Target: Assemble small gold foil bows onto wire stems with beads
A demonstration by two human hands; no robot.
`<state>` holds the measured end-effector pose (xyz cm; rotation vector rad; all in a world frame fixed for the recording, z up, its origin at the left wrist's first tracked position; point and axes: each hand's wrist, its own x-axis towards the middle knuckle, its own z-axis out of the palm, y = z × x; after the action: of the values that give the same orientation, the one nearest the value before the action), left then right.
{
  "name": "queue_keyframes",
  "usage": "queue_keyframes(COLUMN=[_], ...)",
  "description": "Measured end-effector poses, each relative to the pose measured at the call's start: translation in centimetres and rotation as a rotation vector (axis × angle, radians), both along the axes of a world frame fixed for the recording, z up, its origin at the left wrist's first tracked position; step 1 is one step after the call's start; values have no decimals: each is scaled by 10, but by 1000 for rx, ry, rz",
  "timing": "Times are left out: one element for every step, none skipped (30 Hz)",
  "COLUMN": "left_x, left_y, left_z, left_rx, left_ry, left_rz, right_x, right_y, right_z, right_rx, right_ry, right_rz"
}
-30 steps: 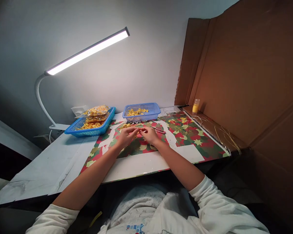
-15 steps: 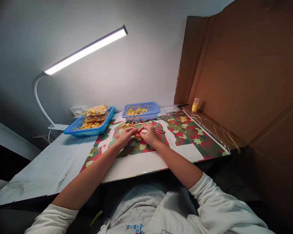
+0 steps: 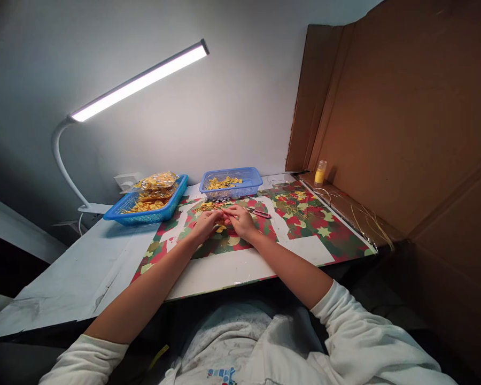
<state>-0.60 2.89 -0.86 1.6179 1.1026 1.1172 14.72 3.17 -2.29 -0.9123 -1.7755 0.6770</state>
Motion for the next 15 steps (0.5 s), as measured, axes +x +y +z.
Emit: queue_keyframes(left_x=[1,1,2,3,4,4,5,5,5,5,5,5,5,5,4], left_y=[-1,-2,-3,-4,-6,-7,-9,-10,-11,-12,-13,-13,-13,-13,-13], left_z=[0,1,2,3,4,6,7,8,9,10,11,11,10,10,9], left_rx=[-24,-52,-71,-67,-55,-37,-14,11,35,57,75,88,96,101,106], left_ry=[-20,-40,-52,-40,-18,13,48,84,116,142,161,174,184,192,198], left_rz=[-8,-16,-23,-28,-30,-30,-27,-24,-22,-23,-25,-23,-20,-16,-12], right_x=[0,-1,-1,-2,-2,-2,-3,-3,-3,-3,-3,-2,-2,-1,-1], right_y=[0,1,2,2,3,4,4,4,5,5,5,5,5,5,5], right_z=[-1,-2,-3,-4,-6,-6,-7,-7,-7,-7,-6,-6,-5,-4,-3], right_rx=[-16,-35,-56,-75,-92,-107,-121,-137,-153,-170,-183,-194,-201,-206,-211], right_ry=[53,107,158,201,236,265,289,311,330,347,361,371,376,379,380], right_rz=[6,10,9,3,-7,-21,-35,-47,-56,-61,-63,-60,-52,-40,-27])
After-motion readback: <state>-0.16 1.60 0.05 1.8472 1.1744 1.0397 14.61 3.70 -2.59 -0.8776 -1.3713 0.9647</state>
